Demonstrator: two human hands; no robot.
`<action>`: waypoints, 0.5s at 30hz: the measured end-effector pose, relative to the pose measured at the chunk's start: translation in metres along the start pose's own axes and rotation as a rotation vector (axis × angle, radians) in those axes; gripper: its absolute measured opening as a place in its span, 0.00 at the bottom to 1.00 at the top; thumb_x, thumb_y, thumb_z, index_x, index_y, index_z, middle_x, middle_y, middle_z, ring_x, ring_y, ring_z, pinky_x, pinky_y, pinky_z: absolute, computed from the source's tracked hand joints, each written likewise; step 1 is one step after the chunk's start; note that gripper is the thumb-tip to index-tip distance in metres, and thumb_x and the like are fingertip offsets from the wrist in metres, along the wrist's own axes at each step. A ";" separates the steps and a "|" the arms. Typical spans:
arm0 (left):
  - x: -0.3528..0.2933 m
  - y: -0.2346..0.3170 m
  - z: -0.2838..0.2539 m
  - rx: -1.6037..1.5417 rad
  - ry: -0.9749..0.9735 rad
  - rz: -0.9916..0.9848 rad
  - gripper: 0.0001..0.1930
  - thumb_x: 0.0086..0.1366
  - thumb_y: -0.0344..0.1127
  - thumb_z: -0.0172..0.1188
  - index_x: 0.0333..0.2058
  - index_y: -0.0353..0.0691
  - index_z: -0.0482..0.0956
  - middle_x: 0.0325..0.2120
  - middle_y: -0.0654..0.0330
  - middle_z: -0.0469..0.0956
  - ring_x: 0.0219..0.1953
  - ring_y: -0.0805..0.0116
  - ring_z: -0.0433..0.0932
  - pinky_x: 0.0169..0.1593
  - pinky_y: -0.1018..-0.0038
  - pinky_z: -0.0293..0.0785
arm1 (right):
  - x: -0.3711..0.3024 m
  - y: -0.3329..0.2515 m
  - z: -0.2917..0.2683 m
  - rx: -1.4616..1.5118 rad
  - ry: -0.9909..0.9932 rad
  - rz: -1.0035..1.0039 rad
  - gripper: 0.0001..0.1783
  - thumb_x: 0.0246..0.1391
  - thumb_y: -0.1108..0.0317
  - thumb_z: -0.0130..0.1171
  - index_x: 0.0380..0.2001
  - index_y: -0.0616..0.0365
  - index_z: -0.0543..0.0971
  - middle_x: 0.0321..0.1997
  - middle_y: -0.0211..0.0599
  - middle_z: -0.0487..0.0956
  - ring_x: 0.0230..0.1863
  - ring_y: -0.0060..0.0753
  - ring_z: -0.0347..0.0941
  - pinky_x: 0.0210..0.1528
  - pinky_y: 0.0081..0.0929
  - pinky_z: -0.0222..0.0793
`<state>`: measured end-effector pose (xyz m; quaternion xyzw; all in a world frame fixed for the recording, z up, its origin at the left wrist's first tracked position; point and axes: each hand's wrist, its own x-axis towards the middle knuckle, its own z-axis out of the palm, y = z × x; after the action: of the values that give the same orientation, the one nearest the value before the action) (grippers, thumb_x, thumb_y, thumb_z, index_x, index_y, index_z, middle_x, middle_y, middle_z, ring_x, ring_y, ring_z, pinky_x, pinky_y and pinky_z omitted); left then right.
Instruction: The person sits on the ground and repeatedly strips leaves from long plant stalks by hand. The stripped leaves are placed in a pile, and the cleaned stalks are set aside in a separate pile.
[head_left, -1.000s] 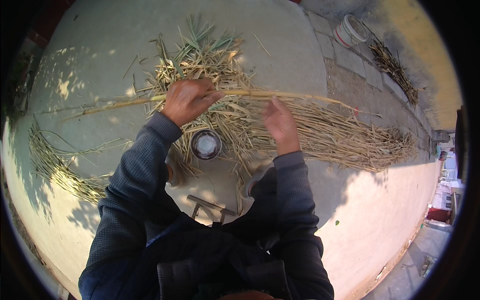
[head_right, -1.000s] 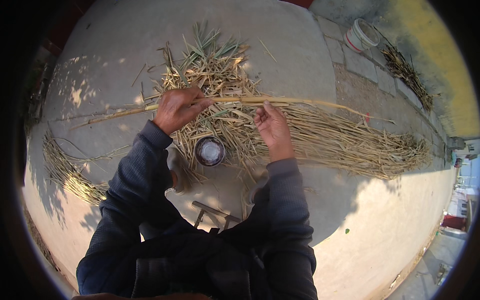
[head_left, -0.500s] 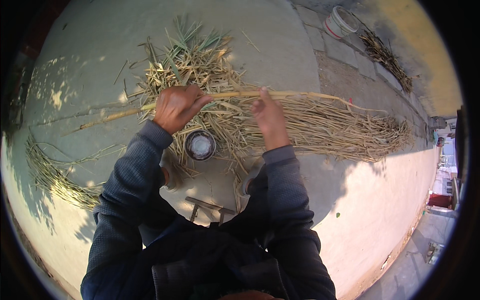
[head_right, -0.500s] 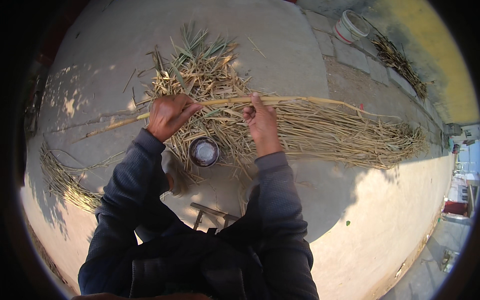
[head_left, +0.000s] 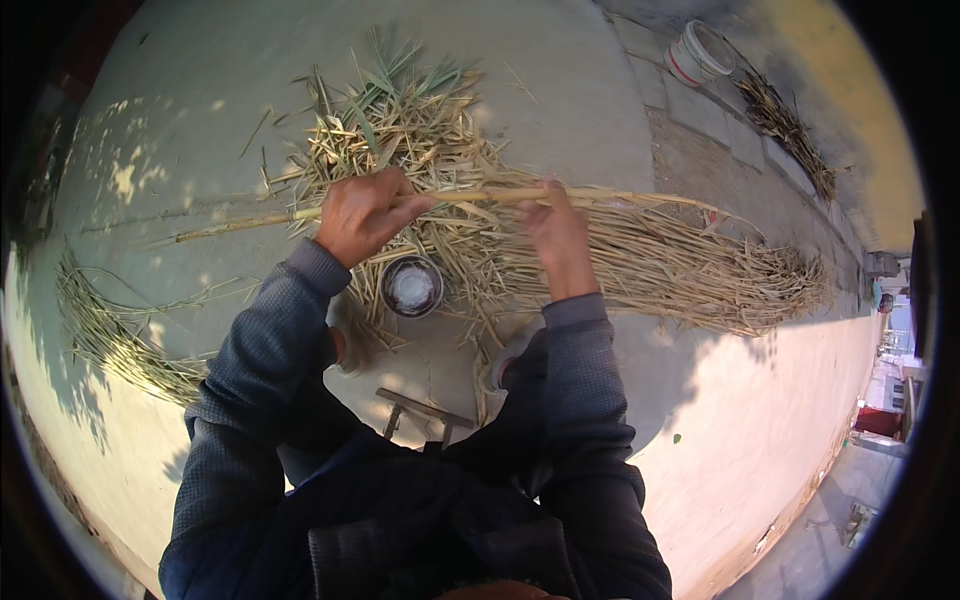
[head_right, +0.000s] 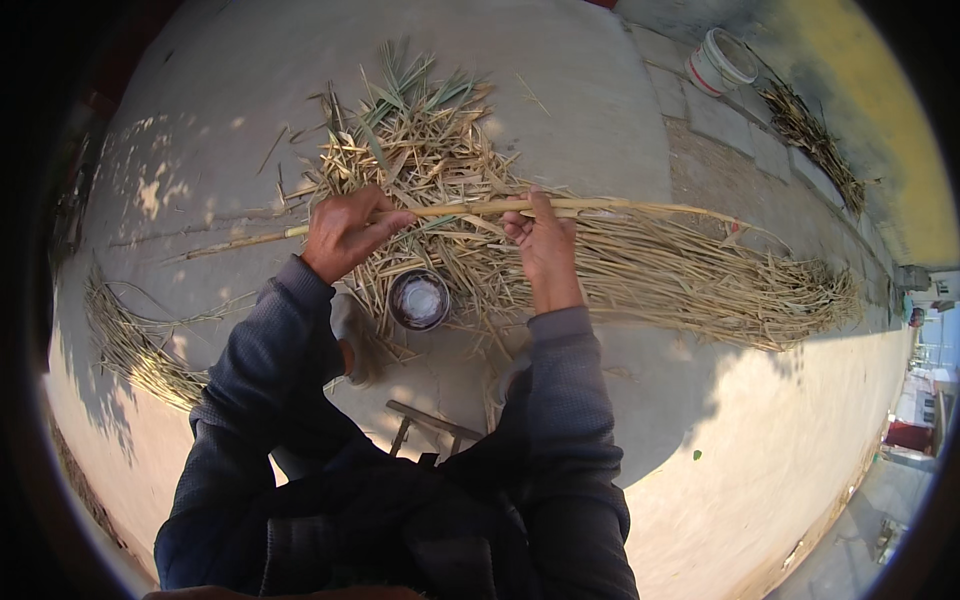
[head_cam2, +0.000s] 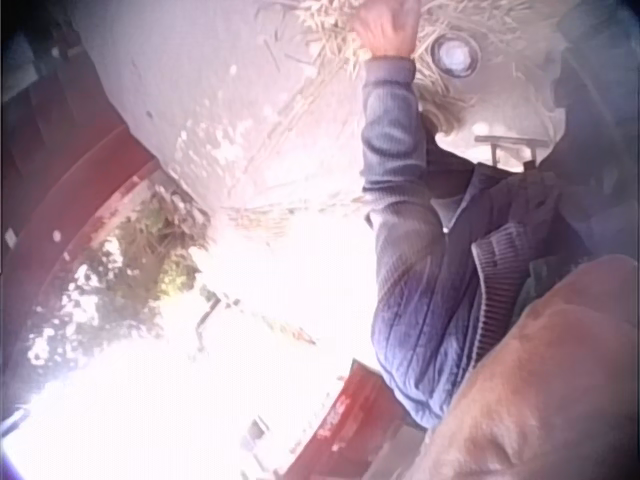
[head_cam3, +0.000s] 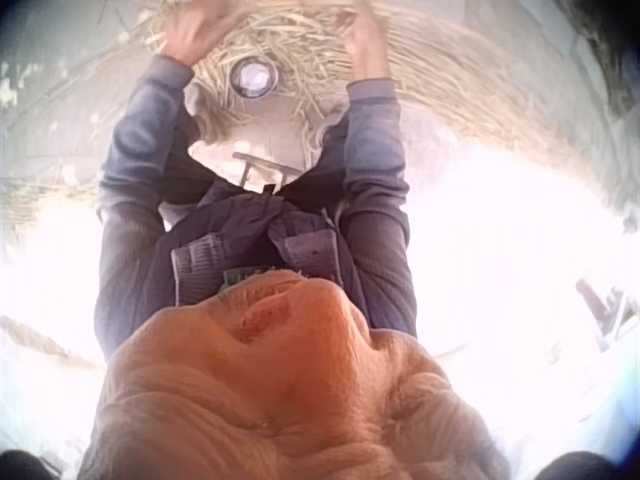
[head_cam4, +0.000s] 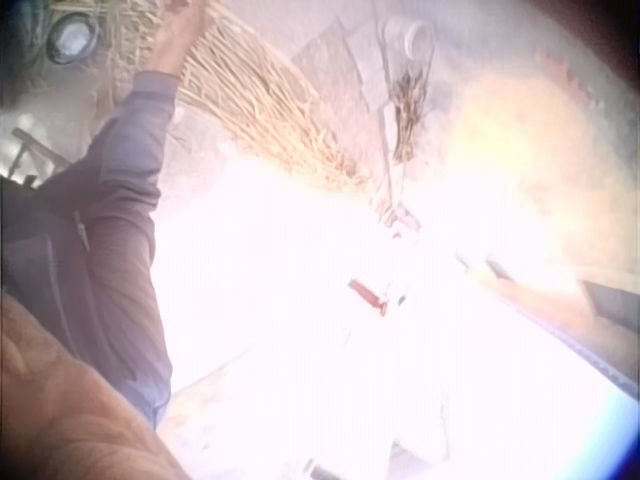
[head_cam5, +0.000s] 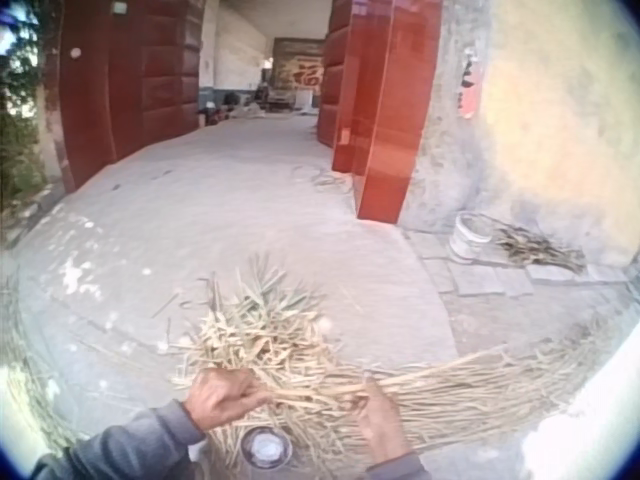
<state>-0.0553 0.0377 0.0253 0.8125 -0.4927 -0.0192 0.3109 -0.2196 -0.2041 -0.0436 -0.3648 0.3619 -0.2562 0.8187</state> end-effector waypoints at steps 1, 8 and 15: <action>0.000 -0.002 0.001 -0.080 -0.041 -0.077 0.17 0.62 0.47 0.72 0.29 0.39 0.80 0.18 0.59 0.77 0.19 0.65 0.75 0.26 0.68 0.71 | 0.001 0.000 0.000 -0.002 -0.032 -0.044 0.16 0.65 0.59 0.66 0.41 0.62 0.79 0.38 0.45 0.84 0.27 0.28 0.80 0.28 0.26 0.80; 0.007 -0.026 0.008 -0.590 -0.330 -0.489 0.21 0.62 0.50 0.74 0.27 0.37 0.79 0.17 0.66 0.76 0.21 0.80 0.72 0.25 0.74 0.67 | -0.009 -0.010 0.005 -0.018 -0.290 -0.260 0.13 0.68 0.62 0.61 0.46 0.61 0.78 0.41 0.41 0.83 0.34 0.29 0.81 0.41 0.31 0.80; 0.004 -0.019 -0.001 -0.324 -0.083 -0.193 0.22 0.60 0.53 0.74 0.26 0.39 0.79 0.17 0.62 0.76 0.18 0.70 0.73 0.25 0.69 0.70 | -0.019 -0.023 0.015 -0.050 -0.259 -0.238 0.15 0.67 0.61 0.63 0.47 0.62 0.79 0.41 0.41 0.84 0.33 0.28 0.80 0.41 0.28 0.80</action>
<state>-0.0376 0.0408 0.0171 0.7939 -0.4153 -0.1614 0.4137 -0.2228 -0.1991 -0.0106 -0.4551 0.2137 -0.2931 0.8132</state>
